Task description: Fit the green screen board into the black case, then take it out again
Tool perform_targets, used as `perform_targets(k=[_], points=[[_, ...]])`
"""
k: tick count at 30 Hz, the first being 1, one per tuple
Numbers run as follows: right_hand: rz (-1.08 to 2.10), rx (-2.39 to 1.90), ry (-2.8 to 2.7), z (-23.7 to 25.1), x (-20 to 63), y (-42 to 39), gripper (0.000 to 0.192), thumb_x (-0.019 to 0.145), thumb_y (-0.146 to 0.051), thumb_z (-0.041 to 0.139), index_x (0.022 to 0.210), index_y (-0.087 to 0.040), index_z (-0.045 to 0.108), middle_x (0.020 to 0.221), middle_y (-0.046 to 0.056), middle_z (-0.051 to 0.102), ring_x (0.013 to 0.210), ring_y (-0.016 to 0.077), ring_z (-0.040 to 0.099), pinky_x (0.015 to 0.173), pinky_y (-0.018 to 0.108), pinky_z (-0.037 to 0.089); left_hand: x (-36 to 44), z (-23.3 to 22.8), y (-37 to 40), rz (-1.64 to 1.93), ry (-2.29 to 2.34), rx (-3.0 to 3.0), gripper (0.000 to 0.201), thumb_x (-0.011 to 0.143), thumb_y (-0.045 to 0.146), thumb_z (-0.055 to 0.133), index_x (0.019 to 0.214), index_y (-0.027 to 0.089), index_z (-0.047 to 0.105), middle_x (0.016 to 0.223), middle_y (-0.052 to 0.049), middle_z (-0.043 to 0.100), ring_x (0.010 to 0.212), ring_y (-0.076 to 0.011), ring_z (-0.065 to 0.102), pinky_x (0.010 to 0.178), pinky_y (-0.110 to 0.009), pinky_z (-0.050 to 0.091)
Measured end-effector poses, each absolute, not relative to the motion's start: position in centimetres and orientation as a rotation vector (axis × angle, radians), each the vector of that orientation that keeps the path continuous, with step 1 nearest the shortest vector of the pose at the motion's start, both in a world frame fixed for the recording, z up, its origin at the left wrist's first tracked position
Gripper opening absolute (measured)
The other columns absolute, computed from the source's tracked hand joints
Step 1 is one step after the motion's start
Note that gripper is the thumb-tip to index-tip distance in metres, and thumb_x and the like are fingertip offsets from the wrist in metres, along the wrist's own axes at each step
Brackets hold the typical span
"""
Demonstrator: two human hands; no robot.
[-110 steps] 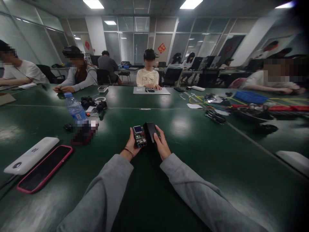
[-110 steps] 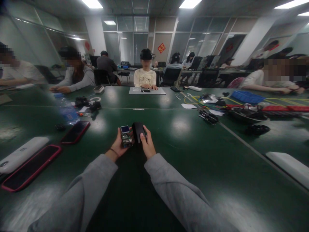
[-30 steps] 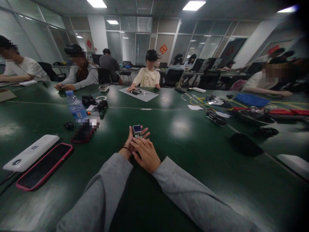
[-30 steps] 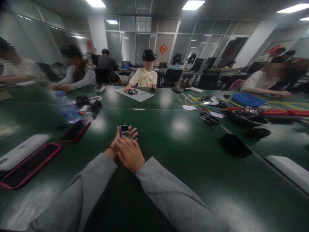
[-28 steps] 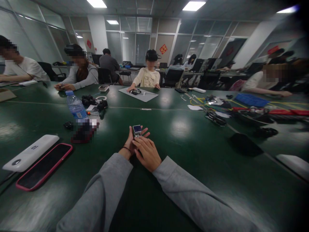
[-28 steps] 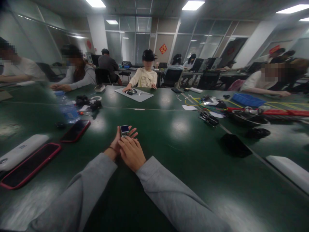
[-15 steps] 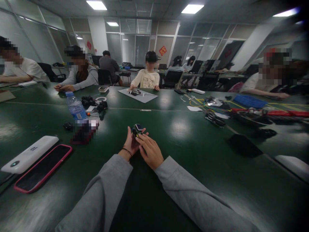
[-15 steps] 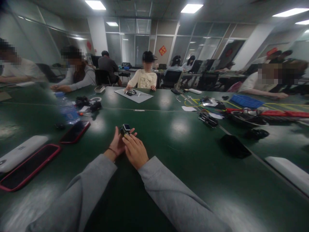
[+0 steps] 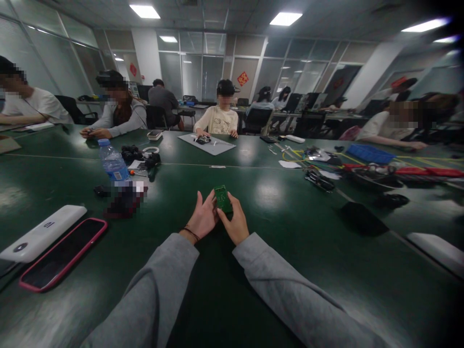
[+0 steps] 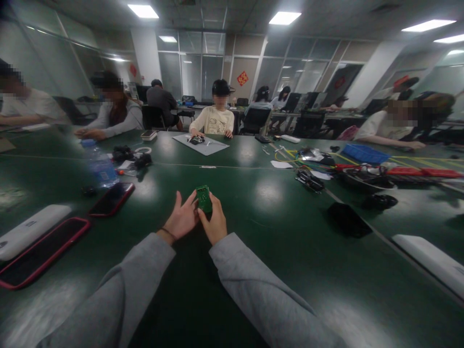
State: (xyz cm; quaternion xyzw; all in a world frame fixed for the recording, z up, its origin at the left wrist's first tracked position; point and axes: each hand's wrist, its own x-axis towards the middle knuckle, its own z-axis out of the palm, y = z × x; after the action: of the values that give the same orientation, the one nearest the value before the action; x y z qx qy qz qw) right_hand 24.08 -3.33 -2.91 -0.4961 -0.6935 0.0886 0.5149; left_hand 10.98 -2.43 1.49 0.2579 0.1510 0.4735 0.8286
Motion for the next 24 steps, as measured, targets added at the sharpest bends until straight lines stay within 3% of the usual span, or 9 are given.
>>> perform_targets(k=[9,14,18,21,24], points=[[0.388,-1.242,-1.375,-4.3,25.1,-2.1,0.062,0.076,-0.035,0.060,0.129,-0.012,0.037,0.126,0.013,0.047,0.117,0.0209,0.047,0.101,0.039,0.038,11.4,0.8,-2.7,0.900,0.228,0.632,0.057,0.086,0.059,0.028,0.130,0.029,0.045,0.145,0.002,0.031,0.129,-0.0182,0.034,0.105,-0.030,0.029],[0.595,-1.217,-1.200,-5.6,26.3,-0.9,0.060,0.073,-0.043,0.063,0.121,-0.013,0.044,0.122,0.013,0.053,0.113,0.0208,0.051,0.100,0.038,0.040,11.2,0.6,-2.6,0.841,0.242,0.678,0.058,0.085,0.062,0.025,0.133,0.033,0.039,0.149,0.003,0.023,0.132,-0.0176,0.029,0.108,-0.035,0.023],[0.723,-1.217,-1.073,-5.4,27.7,-0.4,0.060,0.068,-0.050,0.065,0.114,-0.014,0.052,0.115,0.012,0.058,0.105,0.0233,0.056,0.092,0.041,0.046,10.8,-0.3,-1.9,0.808,0.295,0.719,0.060,0.084,0.063,0.027,0.136,0.034,0.034,0.148,0.000,0.024,0.133,-0.0183,0.026,0.108,-0.038,0.021],[0.843,-1.244,-0.973,-4.5,29.8,-0.7,0.063,0.064,-0.052,0.068,0.113,-0.015,0.054,0.106,0.011,0.062,0.084,0.0215,0.063,0.075,0.038,0.053,10.4,-1.2,-1.2,0.816,0.386,0.721,0.060,0.083,0.062,0.032,0.135,0.034,0.034,0.146,-0.003,0.029,0.132,-0.0201,0.030,0.106,-0.040,0.024],[0.826,-1.287,-0.929,-3.7,33.8,-1.2,0.067,0.061,-0.052,0.070,0.115,-0.015,0.054,0.099,0.010,0.064,0.070,0.0172,0.063,0.061,0.031,0.053,10.1,-1.7,-0.6,0.851,0.430,0.696,0.061,0.082,0.061,0.037,0.135,0.031,0.034,0.141,-0.008,0.038,0.127,-0.0227,0.038,0.102,-0.042,0.030]])
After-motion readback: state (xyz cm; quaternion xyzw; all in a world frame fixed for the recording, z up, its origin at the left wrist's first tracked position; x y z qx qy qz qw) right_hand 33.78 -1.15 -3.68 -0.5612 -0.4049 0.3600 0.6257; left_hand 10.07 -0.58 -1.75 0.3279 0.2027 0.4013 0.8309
